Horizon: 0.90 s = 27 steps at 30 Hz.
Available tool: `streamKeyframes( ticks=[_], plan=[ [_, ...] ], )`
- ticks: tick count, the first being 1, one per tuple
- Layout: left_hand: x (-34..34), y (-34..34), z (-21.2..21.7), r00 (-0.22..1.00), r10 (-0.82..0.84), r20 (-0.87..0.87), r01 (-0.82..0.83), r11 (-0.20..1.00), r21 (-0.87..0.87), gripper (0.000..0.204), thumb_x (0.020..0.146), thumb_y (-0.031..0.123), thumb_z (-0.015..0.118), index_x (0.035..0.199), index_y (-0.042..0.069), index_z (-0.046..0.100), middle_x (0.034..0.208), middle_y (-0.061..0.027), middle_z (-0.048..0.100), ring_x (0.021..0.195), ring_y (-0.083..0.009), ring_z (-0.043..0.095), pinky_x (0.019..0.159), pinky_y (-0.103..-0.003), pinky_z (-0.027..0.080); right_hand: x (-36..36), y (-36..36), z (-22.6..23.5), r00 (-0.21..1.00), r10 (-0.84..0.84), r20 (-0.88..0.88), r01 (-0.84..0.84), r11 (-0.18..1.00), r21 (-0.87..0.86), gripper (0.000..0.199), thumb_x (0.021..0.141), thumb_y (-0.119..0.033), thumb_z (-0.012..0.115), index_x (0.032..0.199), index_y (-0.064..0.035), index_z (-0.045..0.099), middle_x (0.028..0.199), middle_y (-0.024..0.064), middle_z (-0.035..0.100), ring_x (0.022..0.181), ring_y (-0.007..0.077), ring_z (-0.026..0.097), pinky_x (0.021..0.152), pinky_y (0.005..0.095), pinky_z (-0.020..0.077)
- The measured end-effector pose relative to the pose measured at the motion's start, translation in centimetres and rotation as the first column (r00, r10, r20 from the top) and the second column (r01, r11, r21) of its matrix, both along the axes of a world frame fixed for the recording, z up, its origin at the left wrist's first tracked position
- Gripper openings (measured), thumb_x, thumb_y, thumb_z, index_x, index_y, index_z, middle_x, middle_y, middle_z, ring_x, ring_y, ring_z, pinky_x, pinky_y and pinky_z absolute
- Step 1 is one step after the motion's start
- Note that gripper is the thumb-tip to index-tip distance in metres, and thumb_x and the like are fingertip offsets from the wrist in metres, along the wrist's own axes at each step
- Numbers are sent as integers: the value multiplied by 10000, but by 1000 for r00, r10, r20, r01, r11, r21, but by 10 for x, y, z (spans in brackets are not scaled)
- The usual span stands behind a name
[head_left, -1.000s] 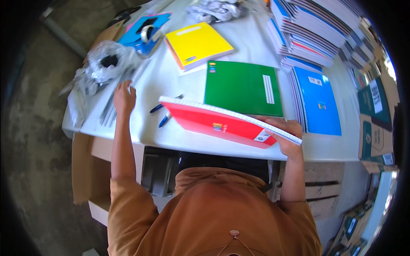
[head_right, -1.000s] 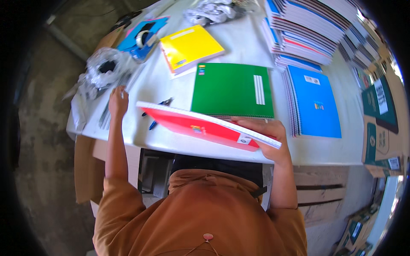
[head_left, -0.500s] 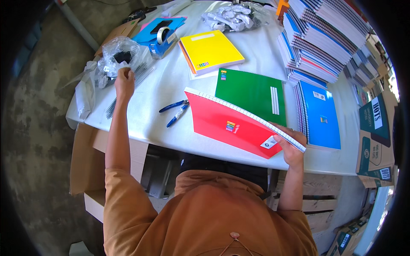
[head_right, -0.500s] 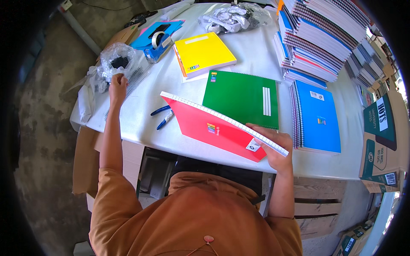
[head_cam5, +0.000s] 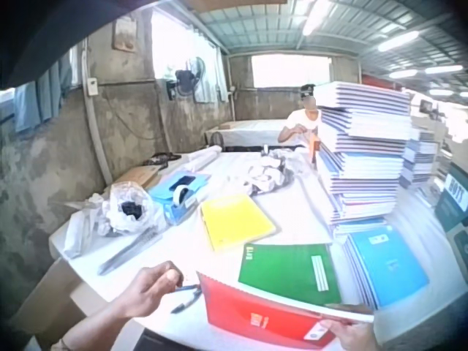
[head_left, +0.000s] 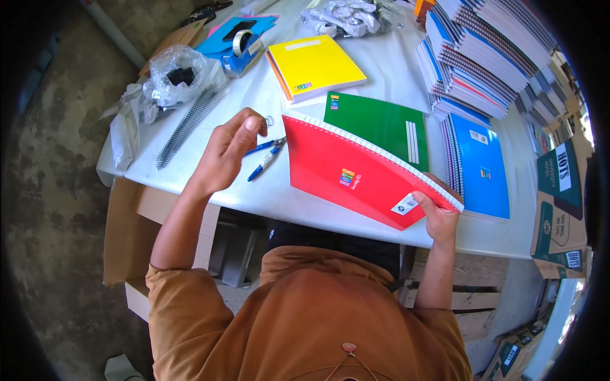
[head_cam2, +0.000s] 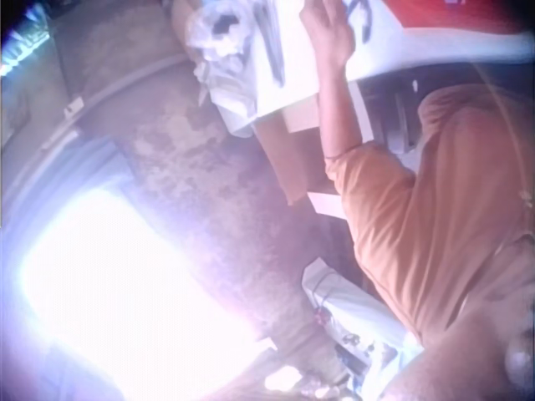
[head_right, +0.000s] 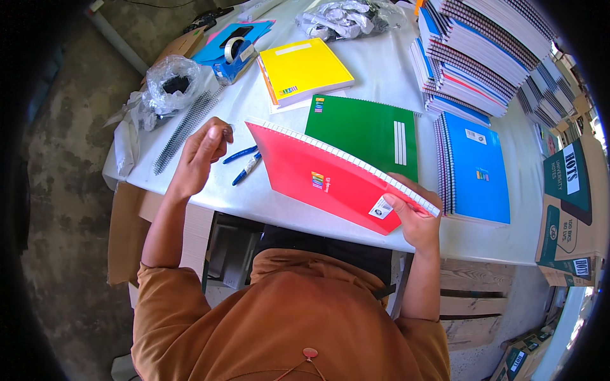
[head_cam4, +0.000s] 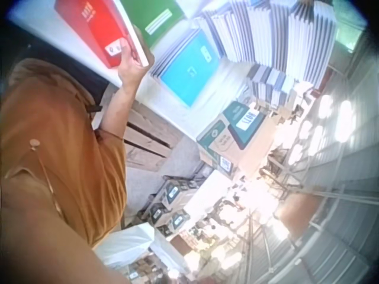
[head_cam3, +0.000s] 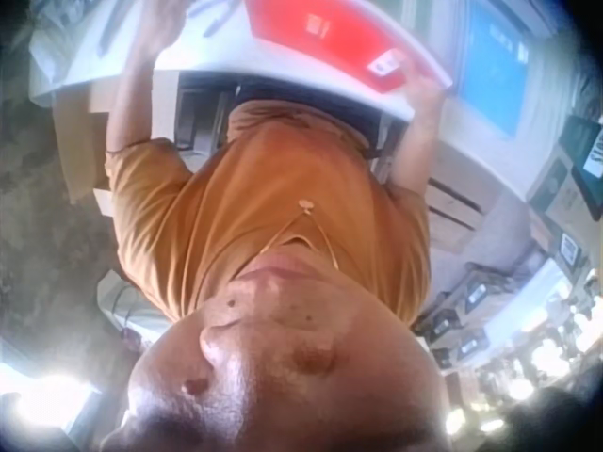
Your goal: The person assembles spiral notebooks by hand, taking a stack of pages with covers and threading a plastic coil through the pre-punched holes. The person completes this action for several notebooks of different colors, including green, red, yellow, white, magenta, brown, orange, and purple, and places them back on the table.
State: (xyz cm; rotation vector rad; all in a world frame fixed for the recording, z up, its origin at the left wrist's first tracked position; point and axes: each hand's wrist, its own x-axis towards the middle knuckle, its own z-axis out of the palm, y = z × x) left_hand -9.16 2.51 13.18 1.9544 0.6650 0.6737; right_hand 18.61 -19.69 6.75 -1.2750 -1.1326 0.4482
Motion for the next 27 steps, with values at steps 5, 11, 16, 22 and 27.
streamKeyframes(
  ticks=[5,11,16,22,27],
  plan=[
    [10,-1,-4,995,78,-67,-65,981,184,392,949,377,402,797,27,492,703,10,428,617,-49,338,538,-206,297,1,0,0,1000,9,26,-9,1000,-2,299,789,-103,675,1057,14,615,907,143,663,773,142,625,677,255,505],
    [14,-8,2,990,81,-117,-78,997,28,486,946,427,378,681,33,481,540,29,366,511,-51,312,472,-213,282,4,-2,0,998,36,52,-34,999,-31,270,795,-93,660,1042,11,624,927,165,659,799,172,636,685,262,508],
    [12,7,22,984,-46,-169,-39,883,-467,497,931,440,412,630,49,472,458,21,364,387,-50,284,366,-204,231,14,3,-7,956,269,121,-282,954,103,262,823,-112,614,1066,-13,621,1038,220,613,987,286,606,825,332,502],
    [7,21,43,971,-178,-163,65,843,-533,345,883,343,552,727,37,528,530,2,456,441,-47,388,405,-165,284,18,1,-7,934,349,74,-357,923,142,238,848,-150,584,1030,-5,636,1046,231,605,976,293,609,807,343,511],
    [8,3,48,967,-172,-187,227,913,339,134,795,147,660,838,44,586,789,-43,571,723,-146,561,667,-272,445,11,-3,2,978,96,183,-103,994,27,221,797,-70,643,1000,16,644,931,175,660,797,188,652,692,268,518]
  ],
)
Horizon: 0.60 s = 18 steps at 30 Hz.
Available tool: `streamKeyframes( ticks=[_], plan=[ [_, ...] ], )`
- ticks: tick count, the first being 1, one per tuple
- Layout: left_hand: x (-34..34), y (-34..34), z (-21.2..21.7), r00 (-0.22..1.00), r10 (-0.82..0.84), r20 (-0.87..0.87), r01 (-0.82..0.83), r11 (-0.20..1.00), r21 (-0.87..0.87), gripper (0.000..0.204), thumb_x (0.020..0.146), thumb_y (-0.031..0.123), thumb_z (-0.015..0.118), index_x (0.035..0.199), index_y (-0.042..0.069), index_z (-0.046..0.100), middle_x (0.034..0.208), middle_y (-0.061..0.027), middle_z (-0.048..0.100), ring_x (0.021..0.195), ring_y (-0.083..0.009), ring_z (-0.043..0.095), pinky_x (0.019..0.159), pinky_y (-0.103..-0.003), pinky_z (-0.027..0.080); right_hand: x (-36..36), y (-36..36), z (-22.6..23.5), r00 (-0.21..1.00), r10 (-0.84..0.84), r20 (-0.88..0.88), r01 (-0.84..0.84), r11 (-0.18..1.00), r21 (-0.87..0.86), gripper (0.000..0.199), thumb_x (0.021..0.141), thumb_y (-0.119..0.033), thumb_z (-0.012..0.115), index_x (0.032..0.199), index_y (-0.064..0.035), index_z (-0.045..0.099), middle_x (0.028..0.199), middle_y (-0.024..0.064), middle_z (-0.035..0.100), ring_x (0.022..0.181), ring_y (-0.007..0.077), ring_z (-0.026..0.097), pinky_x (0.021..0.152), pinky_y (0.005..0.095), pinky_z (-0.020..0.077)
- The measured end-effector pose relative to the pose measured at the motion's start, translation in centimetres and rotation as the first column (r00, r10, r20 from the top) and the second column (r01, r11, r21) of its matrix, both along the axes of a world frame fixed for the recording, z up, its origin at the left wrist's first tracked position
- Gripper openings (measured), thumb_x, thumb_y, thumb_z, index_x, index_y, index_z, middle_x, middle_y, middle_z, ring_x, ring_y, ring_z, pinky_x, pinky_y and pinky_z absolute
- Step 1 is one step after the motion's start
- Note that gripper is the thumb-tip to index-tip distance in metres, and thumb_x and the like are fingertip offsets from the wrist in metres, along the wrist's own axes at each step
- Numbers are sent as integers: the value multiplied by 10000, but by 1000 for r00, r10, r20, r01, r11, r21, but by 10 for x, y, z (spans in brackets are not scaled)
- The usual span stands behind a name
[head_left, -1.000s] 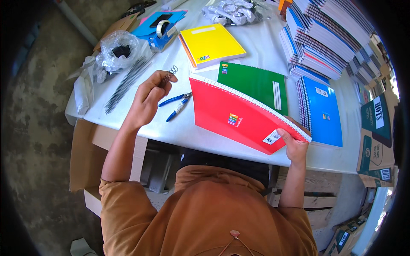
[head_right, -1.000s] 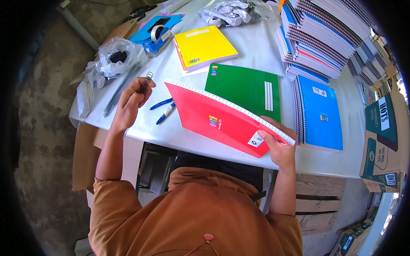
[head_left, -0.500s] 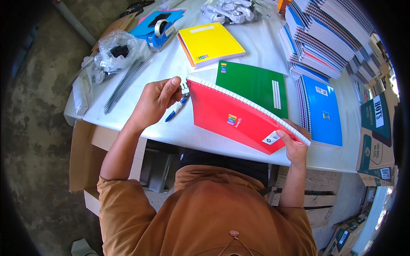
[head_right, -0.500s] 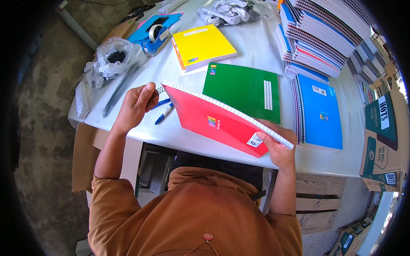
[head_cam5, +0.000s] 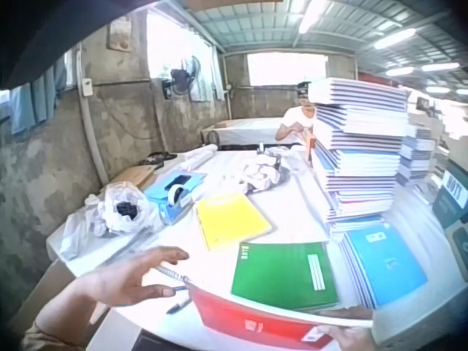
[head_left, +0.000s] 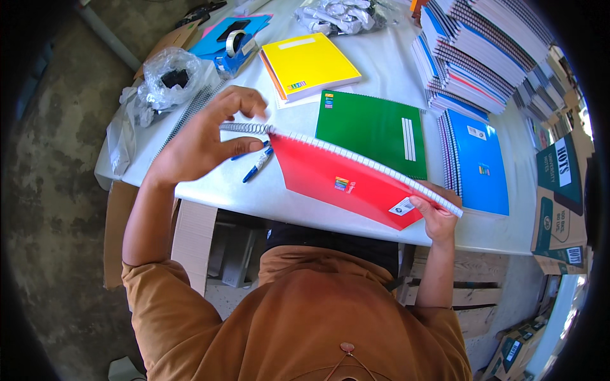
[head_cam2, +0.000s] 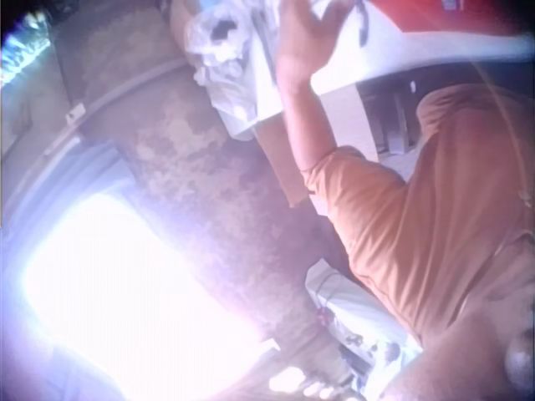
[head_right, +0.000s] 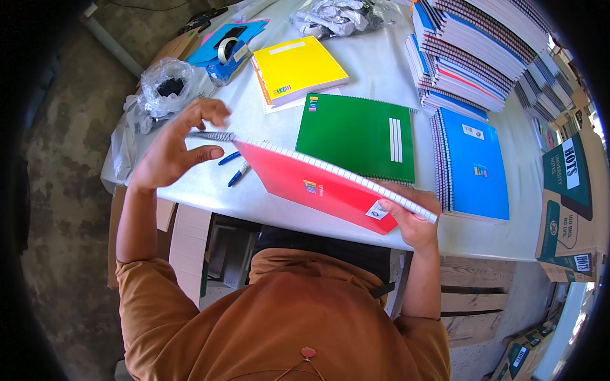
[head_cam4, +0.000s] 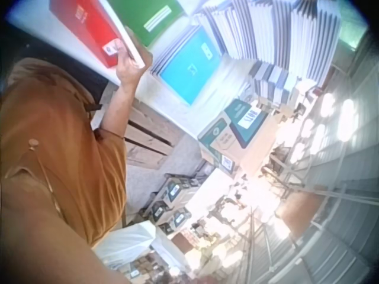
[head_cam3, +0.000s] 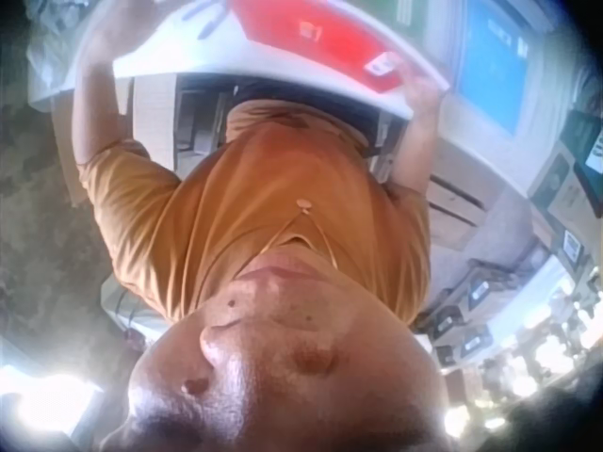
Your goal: The person assembles spiral notebooks by hand, taking a stack of pages with covers and threading a plastic coil through the pre-punched holes. The person completes this action for several notebooks of different colors, including green, red, yellow, white, magenta, brown, orange, and purple, and places them back on the table.
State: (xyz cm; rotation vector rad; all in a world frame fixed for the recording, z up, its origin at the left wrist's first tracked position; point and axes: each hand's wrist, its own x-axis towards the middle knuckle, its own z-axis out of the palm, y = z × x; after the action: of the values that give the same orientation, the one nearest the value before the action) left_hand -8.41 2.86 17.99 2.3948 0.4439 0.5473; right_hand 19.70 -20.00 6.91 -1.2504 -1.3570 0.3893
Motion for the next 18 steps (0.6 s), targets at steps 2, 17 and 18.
streamKeyframes(
  ticks=[2,17,18],
  plan=[
    [5,-12,2,997,56,-62,-35,953,300,137,748,45,683,803,33,557,846,-73,568,804,-208,551,768,-299,423,-5,2,1,998,-30,-49,32,998,46,217,787,-49,649,991,23,645,880,148,674,719,150,640,647,245,504],
    [20,-27,26,932,160,-326,87,773,629,216,707,112,684,885,42,584,893,-74,604,804,-254,586,685,-347,456,-10,-6,0,990,38,136,-32,998,-46,263,812,-94,568,1046,10,624,985,163,650,816,222,664,695,267,523],
    [20,-26,25,959,86,-270,112,760,641,228,693,123,698,871,44,579,885,-64,601,788,-248,585,669,-347,451,-10,-7,-3,994,37,105,-36,999,-20,274,823,-135,570,1049,10,623,993,167,647,828,227,663,717,271,522]
  ],
)
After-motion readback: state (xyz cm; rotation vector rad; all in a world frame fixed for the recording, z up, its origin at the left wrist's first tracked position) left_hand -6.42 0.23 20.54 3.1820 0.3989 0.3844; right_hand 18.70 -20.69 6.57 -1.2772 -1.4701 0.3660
